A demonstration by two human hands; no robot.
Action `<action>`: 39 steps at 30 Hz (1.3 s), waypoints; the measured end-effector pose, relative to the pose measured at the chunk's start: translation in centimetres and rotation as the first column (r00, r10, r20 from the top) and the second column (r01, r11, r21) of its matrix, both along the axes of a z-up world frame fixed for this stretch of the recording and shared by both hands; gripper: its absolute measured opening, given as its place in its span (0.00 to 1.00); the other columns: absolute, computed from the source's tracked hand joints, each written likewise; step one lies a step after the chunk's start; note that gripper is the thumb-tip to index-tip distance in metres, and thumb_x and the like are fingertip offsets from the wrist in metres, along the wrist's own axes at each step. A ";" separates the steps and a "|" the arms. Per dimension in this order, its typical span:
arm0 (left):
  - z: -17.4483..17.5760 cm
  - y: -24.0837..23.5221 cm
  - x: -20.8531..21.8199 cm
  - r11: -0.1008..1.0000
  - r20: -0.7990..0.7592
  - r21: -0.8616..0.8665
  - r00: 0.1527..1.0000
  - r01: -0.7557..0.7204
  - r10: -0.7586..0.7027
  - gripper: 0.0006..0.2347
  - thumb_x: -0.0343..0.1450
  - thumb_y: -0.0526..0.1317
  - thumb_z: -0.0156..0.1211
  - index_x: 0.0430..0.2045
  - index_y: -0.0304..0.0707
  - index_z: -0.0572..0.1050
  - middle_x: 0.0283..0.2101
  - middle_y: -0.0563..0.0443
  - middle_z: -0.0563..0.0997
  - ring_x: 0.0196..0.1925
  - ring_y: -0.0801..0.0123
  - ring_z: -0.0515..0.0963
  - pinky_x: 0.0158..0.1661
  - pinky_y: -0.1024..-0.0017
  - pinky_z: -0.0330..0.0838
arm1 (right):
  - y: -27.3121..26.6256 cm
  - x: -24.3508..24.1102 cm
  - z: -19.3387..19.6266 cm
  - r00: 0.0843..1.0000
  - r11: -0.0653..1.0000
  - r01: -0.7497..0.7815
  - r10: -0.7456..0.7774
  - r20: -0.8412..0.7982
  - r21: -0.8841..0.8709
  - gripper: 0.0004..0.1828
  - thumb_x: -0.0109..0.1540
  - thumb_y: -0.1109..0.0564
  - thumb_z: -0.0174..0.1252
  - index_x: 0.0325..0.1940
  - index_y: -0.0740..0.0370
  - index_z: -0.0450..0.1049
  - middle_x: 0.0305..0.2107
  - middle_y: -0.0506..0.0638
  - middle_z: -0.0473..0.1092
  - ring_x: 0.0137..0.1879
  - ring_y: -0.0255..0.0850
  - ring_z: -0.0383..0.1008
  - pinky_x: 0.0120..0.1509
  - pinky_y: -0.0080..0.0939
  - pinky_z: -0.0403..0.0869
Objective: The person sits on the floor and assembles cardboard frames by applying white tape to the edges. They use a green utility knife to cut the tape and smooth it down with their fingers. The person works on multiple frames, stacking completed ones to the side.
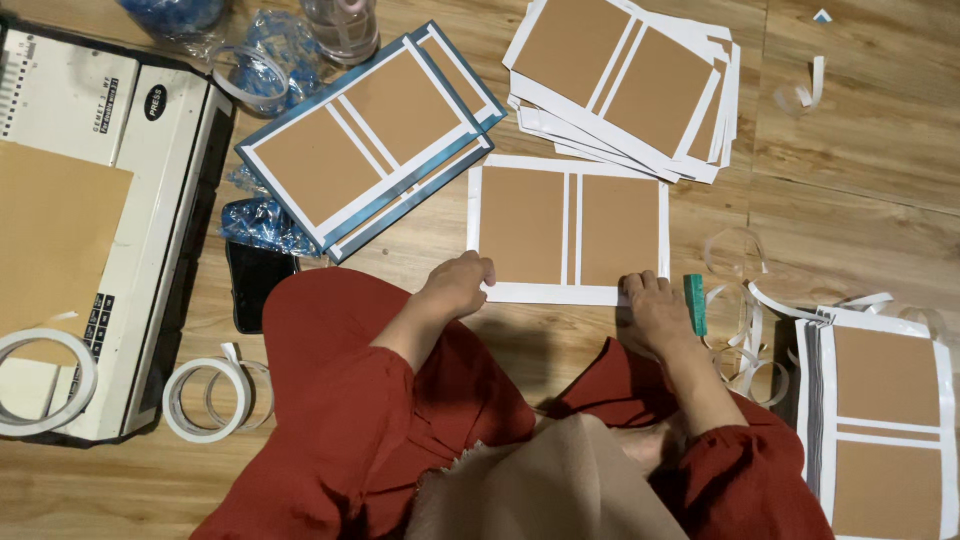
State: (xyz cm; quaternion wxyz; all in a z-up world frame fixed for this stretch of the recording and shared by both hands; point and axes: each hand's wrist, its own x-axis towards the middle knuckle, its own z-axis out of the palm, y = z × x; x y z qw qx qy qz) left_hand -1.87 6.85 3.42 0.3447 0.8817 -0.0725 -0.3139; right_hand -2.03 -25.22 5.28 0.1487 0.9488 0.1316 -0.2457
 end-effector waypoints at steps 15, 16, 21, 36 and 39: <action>-2.0 -0.2 1.9 0.997 -0.002 0.059 0.999 -0.051 0.051 0.06 0.61 0.34 0.54 0.13 0.48 0.74 0.21 0.52 0.77 0.33 0.56 0.78 0.35 0.61 0.72 | 15.6 -2.4 -6.4 0.899 0.817 -0.347 0.149 0.412 0.460 0.06 0.53 0.49 0.54 0.25 0.45 0.64 0.22 0.36 0.58 0.36 0.29 0.65 0.35 0.25 0.66; -2.1 -0.2 2.1 0.997 -0.002 0.058 0.999 -0.053 0.053 0.06 0.61 0.34 0.54 0.13 0.48 0.74 0.21 0.52 0.77 0.33 0.56 0.78 0.35 0.61 0.72 | 15.8 -2.0 -6.1 0.899 0.817 -0.348 0.152 0.411 0.459 0.06 0.53 0.49 0.54 0.25 0.45 0.64 0.22 0.36 0.58 0.36 0.29 0.65 0.35 0.25 0.66; -0.1 -0.2 2.6 0.992 0.005 0.126 1.000 0.027 -0.028 0.06 0.61 0.32 0.52 0.14 0.42 0.75 0.24 0.43 0.78 0.35 0.48 0.78 0.37 0.58 0.72 | 15.9 -1.0 -3.8 0.862 0.779 -0.496 0.386 0.329 0.385 0.04 0.53 0.50 0.51 0.24 0.46 0.65 0.25 0.38 0.61 0.40 0.31 0.67 0.38 0.28 0.69; -2.1 -1.0 2.3 0.981 -0.007 0.188 0.999 0.053 -0.052 0.05 0.64 0.36 0.53 0.21 0.39 0.77 0.29 0.40 0.78 0.38 0.47 0.78 0.37 0.56 0.72 | 17.2 -1.2 -2.6 0.503 0.607 -0.792 0.583 0.638 0.069 0.01 0.54 0.59 0.44 0.28 0.57 0.61 0.22 0.45 0.57 0.30 0.39 0.64 0.29 0.32 0.64; -0.3 -0.3 1.9 0.992 0.001 0.123 1.000 0.024 -0.024 0.05 0.59 0.32 0.56 0.12 0.45 0.74 0.21 0.48 0.77 0.31 0.51 0.78 0.33 0.61 0.73 | 14.3 -1.3 -7.3 0.806 0.600 -0.585 0.355 0.474 0.546 0.04 0.51 0.59 0.49 0.27 0.59 0.60 0.21 0.49 0.57 0.32 0.46 0.66 0.34 0.39 0.69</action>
